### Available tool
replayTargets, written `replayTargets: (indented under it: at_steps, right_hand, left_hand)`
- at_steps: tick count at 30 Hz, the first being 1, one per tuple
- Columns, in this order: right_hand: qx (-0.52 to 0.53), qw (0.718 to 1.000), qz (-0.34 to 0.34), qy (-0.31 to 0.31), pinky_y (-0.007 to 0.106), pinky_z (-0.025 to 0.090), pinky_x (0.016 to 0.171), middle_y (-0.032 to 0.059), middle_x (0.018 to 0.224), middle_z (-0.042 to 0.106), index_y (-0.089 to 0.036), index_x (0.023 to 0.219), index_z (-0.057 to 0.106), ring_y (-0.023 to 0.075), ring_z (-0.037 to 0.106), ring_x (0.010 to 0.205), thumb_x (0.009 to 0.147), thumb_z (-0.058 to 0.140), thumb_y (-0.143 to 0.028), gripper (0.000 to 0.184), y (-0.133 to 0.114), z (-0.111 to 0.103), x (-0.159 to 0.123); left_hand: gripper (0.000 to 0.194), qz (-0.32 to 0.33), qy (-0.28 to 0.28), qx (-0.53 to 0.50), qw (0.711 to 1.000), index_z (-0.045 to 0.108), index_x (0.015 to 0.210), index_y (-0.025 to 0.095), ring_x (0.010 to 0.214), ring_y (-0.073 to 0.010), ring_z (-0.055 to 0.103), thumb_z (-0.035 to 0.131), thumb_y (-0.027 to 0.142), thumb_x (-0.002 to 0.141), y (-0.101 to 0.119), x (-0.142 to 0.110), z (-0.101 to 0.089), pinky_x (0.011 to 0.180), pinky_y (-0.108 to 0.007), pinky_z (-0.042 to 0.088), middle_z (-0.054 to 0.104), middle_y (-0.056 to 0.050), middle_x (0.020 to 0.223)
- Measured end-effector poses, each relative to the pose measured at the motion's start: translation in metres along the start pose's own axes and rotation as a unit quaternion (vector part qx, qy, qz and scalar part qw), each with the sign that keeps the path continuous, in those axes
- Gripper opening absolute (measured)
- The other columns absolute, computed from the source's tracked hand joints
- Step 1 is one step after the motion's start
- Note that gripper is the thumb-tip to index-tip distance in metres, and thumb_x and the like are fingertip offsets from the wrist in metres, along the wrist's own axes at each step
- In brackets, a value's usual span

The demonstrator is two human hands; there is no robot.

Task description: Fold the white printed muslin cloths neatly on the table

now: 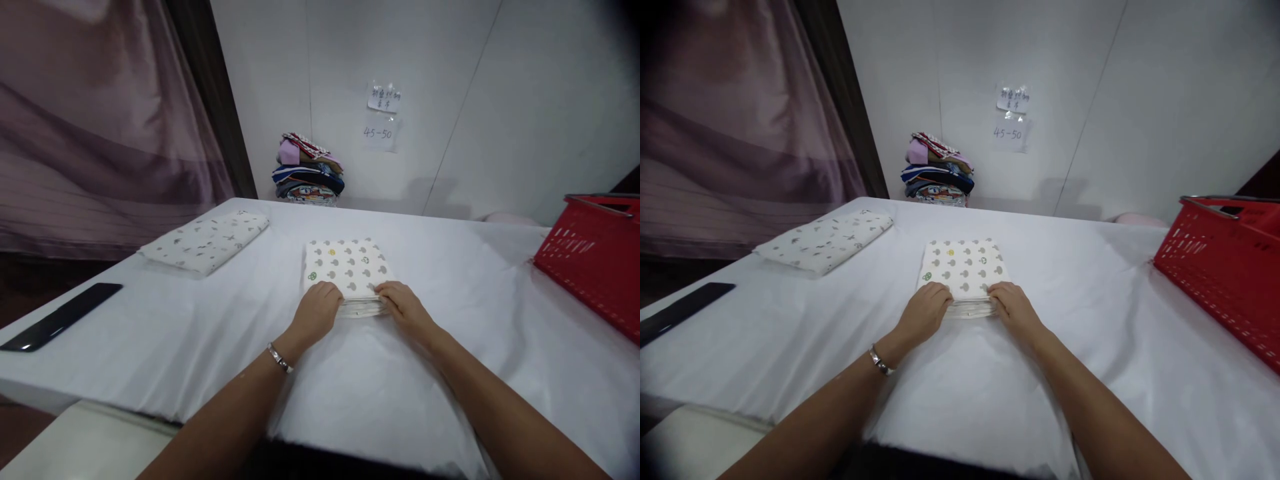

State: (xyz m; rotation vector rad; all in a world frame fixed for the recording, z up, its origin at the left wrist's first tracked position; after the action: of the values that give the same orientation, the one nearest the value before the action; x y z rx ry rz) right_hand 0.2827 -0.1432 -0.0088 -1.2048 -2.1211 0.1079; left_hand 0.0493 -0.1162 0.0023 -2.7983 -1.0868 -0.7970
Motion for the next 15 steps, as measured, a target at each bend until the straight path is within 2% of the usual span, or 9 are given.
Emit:
replayTargets:
  at_steps: [9,15]
  right_hand:
    - [-0.017,0.999,-0.025,-0.024,0.039,0.044,0.088,0.0067,0.104,0.064,-0.022,0.092,0.057,0.0201,0.056,0.102,0.093,0.038,-0.023,0.019,-0.0035,-0.0011,-0.0023]
    - [-0.014,0.999,-0.023,-0.018,0.039,0.045,0.089,0.0070,0.105,0.064,-0.022,0.092,0.058,0.0200,0.056,0.103,0.093,0.038,-0.024,0.020,-0.0045,-0.0012,-0.0037]
  left_hand:
    - [0.020,0.007,-0.056,0.032,0.998,0.052,0.081,0.017,0.080,-0.0195,0.046,0.036,0.017,0.092,-0.0012,-0.0055,0.0088,0.073,-0.035,0.038,0.054,-0.005,0.084]
    - [0.021,0.008,-0.056,0.017,0.998,0.052,0.081,0.017,0.079,-0.0184,0.046,0.034,0.017,0.093,0.0003,-0.0055,0.0053,0.072,-0.034,0.038,0.054,-0.005,0.084]
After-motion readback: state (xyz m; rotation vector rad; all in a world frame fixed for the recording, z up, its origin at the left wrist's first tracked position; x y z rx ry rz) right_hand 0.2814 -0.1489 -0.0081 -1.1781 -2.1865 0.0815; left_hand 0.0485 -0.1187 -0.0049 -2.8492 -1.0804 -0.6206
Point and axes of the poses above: each hand's wrist, its own x-axis towards the middle knuckle, its own z-axis out of the palm, y = z × x, the point moved 1 cm from there along x, towards the middle knuckle
